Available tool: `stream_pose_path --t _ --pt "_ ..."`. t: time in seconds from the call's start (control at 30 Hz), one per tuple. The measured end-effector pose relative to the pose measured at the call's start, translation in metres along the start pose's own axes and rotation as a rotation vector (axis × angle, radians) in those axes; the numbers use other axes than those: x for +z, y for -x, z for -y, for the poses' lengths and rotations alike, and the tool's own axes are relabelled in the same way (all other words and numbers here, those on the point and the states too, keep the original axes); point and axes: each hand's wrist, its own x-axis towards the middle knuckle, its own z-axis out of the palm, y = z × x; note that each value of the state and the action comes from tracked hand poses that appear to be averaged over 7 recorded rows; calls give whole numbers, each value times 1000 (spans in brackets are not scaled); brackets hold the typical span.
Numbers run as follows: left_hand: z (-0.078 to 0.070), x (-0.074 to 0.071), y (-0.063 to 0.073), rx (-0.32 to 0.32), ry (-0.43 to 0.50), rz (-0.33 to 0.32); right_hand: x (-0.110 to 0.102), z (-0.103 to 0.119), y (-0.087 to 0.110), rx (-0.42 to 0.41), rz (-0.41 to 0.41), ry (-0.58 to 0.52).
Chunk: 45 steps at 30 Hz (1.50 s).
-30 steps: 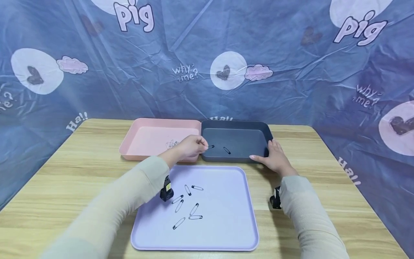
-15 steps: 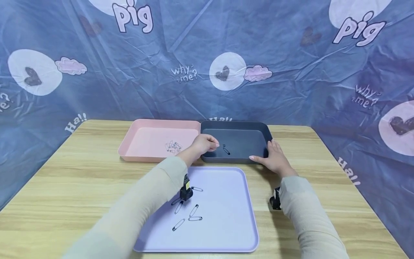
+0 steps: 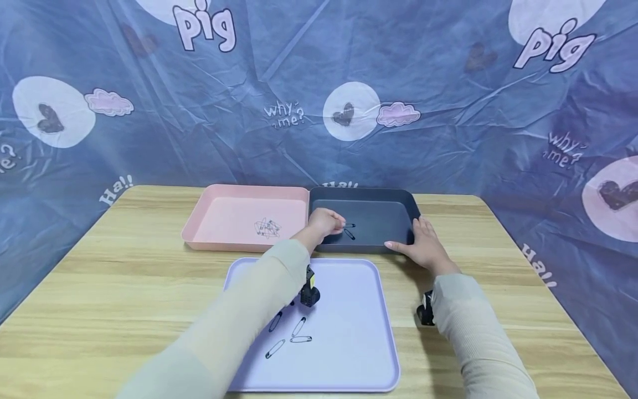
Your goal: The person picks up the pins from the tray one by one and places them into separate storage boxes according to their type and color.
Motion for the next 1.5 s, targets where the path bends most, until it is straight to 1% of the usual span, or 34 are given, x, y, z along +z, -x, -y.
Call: stream_pose_path --t 0.07,0.1,0.17,0.2,0.23,0.3,0.33,0.4,0.43,0.53,0.57,0.63,0.67,0.7,0.73,0.77,0.8,0.83,0.93,0.97,1.0,1.03,1.07,1.1,1.17,1.2,1.23,1.27,1.3,1.33,1.4,1.43,1.47,1.5 --pt "21 15 -34 19 13 -16 0 1 1 1 4 0" --pt "32 24 -53 12 5 -37 -1 1 2 3 5 -2" --pt "52 38 -82 54 28 -52 -1 1 2 8 8 -4" --pt "62 45 -99 56 48 -47 -1 1 2 10 8 -4" --pt "62 46 -100 33 54 -43 -1 1 3 11 5 -5" --pt "57 44 -92 -4 65 -34 -2 1 3 12 2 -8" --pt "52 40 -82 2 47 -33 -2 1 2 11 0 -7" --pt "51 39 -79 3 12 -40 -1 1 2 9 0 -3" --pt "51 38 -78 -16 -3 -30 -1 1 1 8 1 -1" --pt "67 48 -103 22 -70 -49 0 1 1 7 5 7" --pt "76 52 -117 40 -70 -39 0 1 1 8 6 8" --pt "82 56 -130 53 -195 -33 1 0 1 9 3 7" --pt "85 57 -135 80 -250 -47 1 0 1 9 1 6" --pt "85 57 -135 100 -311 -55 1 0 1 9 -1 6" --pt "73 49 -115 110 -373 -65 1 0 1 9 -2 4" --pt "66 44 -104 114 -420 -55 1 0 1 10 -3 2" --pt "57 37 -90 113 -465 -49 1 0 1 11 -3 0" --pt "49 30 -75 133 -449 -53 1 0 1 12 -2 0" --pt "12 4 -14 112 -421 -12 1 0 1 13 0 -2" --pt "9 0 -11 107 -396 11 1 0 1 13 0 -2" --pt "1 -5 3 108 -387 10 1 0 1 14 1 -1" --pt "-4 -10 11 109 -374 14 1 1 1 14 2 -1" --pt "-10 -14 19 74 -372 37 1 1 1 15 3 -2" --pt "-12 -16 22 87 -379 37 1 2 1 17 5 -2" --pt "0 -12 0 163 -335 47 0 3 1 21 7 -8" --pt "9 -8 -16 200 -299 57 0 3 1 22 8 -9" --pt "11 -8 -21 203 -273 81 0 3 1 23 8 -10" --pt "10 -8 -21 204 -252 95 0 4 1 25 8 -11" --pt "8 -11 -17 211 -230 112 -1 4 1 27 9 -12" --pt "7 -14 -16 206 -192 143 -1 4 1 28 9 -13" --pt "-10 -26 11 142 -154 196 0 4 1 29 9 -11" --pt "-19 -33 27 114 -151 217 0 3 1 29 8 -10" --pt "-22 -37 34 116 -135 233 1 3 0 29 7 -9" --pt "-22 -42 37 123 -117 257 1 3 0 27 6 -8"
